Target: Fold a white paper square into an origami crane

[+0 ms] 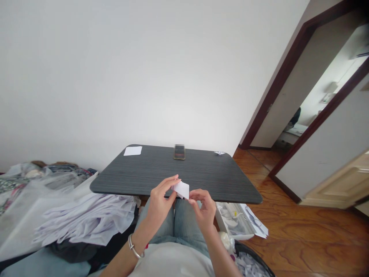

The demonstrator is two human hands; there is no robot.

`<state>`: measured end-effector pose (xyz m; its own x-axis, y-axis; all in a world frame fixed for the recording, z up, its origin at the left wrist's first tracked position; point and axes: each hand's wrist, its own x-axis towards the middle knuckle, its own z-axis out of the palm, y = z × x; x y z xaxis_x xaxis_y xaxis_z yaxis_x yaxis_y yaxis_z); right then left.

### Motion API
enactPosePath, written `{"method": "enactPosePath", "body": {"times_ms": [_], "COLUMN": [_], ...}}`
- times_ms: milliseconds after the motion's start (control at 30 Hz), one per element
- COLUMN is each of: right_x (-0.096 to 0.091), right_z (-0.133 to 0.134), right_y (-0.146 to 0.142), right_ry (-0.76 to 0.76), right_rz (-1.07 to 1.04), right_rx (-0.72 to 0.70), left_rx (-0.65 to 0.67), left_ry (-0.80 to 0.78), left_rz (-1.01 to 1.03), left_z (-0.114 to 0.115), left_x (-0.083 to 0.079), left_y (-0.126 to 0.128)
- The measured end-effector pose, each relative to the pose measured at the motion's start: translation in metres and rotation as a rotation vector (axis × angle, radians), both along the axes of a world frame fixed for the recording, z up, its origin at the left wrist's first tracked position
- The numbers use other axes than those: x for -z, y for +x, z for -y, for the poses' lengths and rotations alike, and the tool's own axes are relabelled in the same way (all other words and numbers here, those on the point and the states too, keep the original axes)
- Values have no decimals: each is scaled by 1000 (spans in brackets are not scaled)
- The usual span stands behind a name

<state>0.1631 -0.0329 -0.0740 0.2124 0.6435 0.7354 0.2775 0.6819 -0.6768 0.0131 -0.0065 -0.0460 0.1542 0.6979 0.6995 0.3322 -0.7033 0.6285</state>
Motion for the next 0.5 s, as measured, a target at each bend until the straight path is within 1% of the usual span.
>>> {"method": "enactPosePath", "body": {"times_ms": [33, 67, 133, 167, 233, 300, 367, 500], "right_x": [-3, -6, -12, -15, -18, -18, -17, -13], "right_z": [1, 2, 3, 3, 3, 2, 2, 2], "right_y": [-3, -5, -8, -9, -10, -11, -11, -10], "right_ry": [-100, -199, -378, -456, -553, -581, -572, -551], "right_rz": [-121, -196, -233, -243, -271, -311, -332, -314], "right_rx": [-45, -122, -306, -370, -433, -422, -391, -351], "left_rx": [-4, -8, -9, -4, 13, 37, 67, 126], "left_ry": [7, 18, 44, 55, 63, 40, -13, -196], "left_rz": [-9, -22, -52, -62, -61, -37, 7, 119], "left_z": [0, -1, 0, 0, 1, 1, 0, -3], "left_x": [0, 1, 1, 0, 0, 0, 1, 5], "left_y": [0, 0, 0, 1, 2, 3, 2, 0]}}
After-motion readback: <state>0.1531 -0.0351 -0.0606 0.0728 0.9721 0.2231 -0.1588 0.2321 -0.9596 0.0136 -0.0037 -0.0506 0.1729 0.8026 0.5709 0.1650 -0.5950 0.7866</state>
